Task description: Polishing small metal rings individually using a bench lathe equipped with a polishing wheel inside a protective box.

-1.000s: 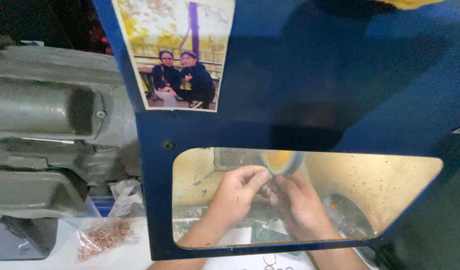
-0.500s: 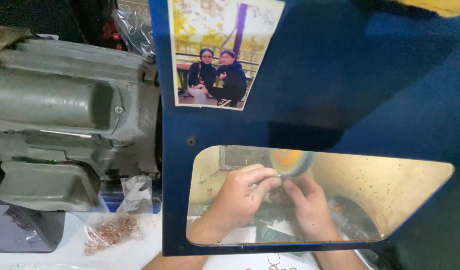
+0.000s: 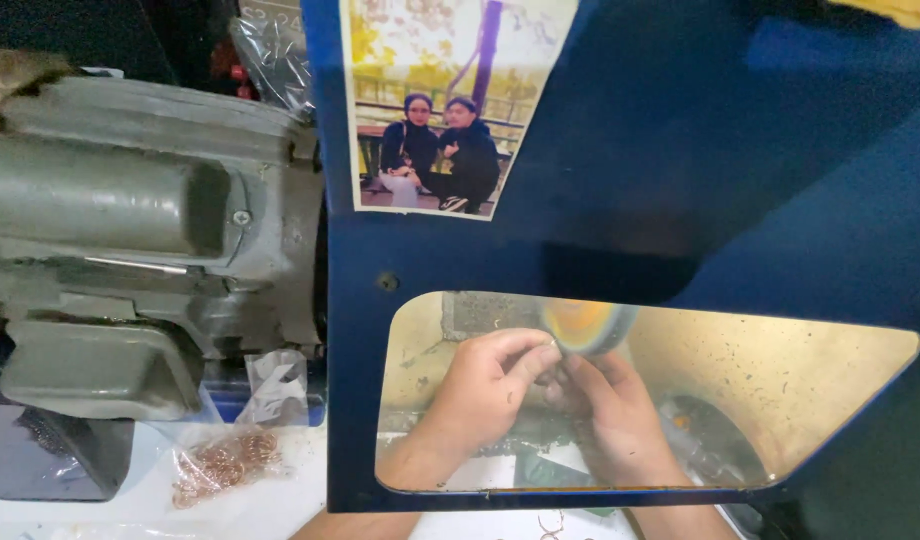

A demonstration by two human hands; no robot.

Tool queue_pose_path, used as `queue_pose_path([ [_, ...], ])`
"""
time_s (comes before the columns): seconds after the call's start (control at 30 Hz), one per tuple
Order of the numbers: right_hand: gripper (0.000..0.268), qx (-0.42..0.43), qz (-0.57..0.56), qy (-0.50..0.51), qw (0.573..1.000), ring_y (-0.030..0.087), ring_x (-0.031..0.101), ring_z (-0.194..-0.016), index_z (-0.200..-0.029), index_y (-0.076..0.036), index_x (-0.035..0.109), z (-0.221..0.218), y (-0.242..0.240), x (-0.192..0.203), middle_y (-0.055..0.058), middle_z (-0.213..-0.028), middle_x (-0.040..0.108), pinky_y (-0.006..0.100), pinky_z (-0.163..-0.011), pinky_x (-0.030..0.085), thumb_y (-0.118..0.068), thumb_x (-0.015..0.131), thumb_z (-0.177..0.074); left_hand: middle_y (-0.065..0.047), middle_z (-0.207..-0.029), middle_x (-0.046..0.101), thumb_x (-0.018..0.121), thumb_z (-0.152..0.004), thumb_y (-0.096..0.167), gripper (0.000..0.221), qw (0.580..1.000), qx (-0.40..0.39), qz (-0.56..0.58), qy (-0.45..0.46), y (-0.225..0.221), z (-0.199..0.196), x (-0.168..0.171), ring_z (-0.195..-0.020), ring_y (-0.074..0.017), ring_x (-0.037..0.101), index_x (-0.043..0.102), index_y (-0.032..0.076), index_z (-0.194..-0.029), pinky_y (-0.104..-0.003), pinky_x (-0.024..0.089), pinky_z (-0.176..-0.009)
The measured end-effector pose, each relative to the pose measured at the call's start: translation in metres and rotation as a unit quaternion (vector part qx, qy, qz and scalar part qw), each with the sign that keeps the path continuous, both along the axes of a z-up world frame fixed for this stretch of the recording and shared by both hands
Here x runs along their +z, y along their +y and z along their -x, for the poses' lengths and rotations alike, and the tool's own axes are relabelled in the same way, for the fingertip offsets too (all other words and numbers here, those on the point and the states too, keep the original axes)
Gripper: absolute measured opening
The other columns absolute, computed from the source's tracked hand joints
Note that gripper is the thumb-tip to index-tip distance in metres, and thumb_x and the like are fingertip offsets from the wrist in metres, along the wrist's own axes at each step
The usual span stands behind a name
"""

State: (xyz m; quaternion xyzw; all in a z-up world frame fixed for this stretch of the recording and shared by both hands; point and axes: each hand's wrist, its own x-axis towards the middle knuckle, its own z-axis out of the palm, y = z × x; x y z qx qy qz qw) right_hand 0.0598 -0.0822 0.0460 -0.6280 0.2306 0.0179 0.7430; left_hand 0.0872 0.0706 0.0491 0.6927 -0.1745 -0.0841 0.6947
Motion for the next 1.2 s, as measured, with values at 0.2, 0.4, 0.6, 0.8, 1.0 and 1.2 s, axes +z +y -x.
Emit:
queue_pose_path([
  [0.2,0.017,0.010,-0.073,-0.059,0.996,0.024,0.065,-0.080,-0.103,0.005,0.068,-0.002,-0.017,-0.042,0.016,-0.089,0.071,0.033,-0.072,0.049,-0.009,0.059,-0.100,-0.002,-0.076,0.073,0.059,-0.101,0.024,0.023,0.998,-0.006,0.038,0.051,0.001,0.001,-0.009,-0.076,-0.0140,0.070,0.075,0.009,-0.097,-0.030,0.058,-0.082],
  [0.4,0.031,0.105,0.215,-0.117,0.964,0.023,0.068,-0.065,-0.103,-0.001,0.074,0.003,-0.038,-0.050,0.015,-0.072,0.075,0.036,-0.065,0.054,-0.028,0.062,-0.092,-0.002,-0.076,0.073,0.065,-0.100,0.022,0.020,0.991,-0.080,0.103,0.044,0.025,0.005,0.007,-0.078,-0.0121,0.067,0.077,0.007,-0.095,-0.030,0.057,-0.087],
  [0.6,0.017,0.130,0.148,-0.299,0.934,0.020,0.068,-0.069,-0.087,-0.010,0.072,0.011,-0.059,-0.070,0.008,-0.087,0.070,0.035,-0.051,0.062,-0.026,0.077,-0.086,-0.003,-0.082,0.073,0.082,-0.083,0.015,0.006,0.981,-0.128,0.136,0.054,0.024,0.005,-0.003,-0.077,-0.0126,0.067,0.079,0.010,-0.082,-0.027,0.055,-0.075],
  [0.8,0.023,0.168,0.212,-0.267,0.925,0.017,0.069,-0.087,-0.087,-0.012,0.073,0.005,-0.070,-0.075,0.003,-0.090,0.073,0.034,-0.085,0.056,-0.034,0.073,-0.089,-0.006,-0.087,0.075,0.080,-0.085,0.016,0.006,0.978,-0.132,0.140,0.080,0.017,0.002,-0.002,-0.082,-0.0206,0.071,0.081,0.011,-0.089,-0.036,0.063,-0.080],
  [1.0,0.029,0.161,0.204,-0.211,0.942,0.019,0.071,-0.082,-0.087,-0.008,0.074,0.002,-0.075,-0.076,0.005,-0.090,0.074,0.037,-0.071,0.061,-0.036,0.069,-0.088,-0.006,-0.089,0.077,0.079,-0.086,0.019,0.009,0.983,-0.119,0.100,0.101,0.013,0.000,0.002,-0.084,-0.0207,0.072,0.082,0.011,-0.088,-0.035,0.065,-0.080],
  [1.2,0.034,0.161,0.080,-0.053,0.982,0.031,0.063,-0.058,-0.078,0.002,0.069,0.007,-0.030,-0.013,0.017,-0.063,0.063,0.043,-0.057,0.054,-0.027,0.059,-0.092,-0.003,-0.090,0.079,0.072,-0.091,0.024,0.016,0.995,-0.061,0.028,0.069,0.005,0.000,0.000,-0.089,-0.0170,0.073,0.081,0.012,-0.089,-0.033,0.062,-0.087],
])
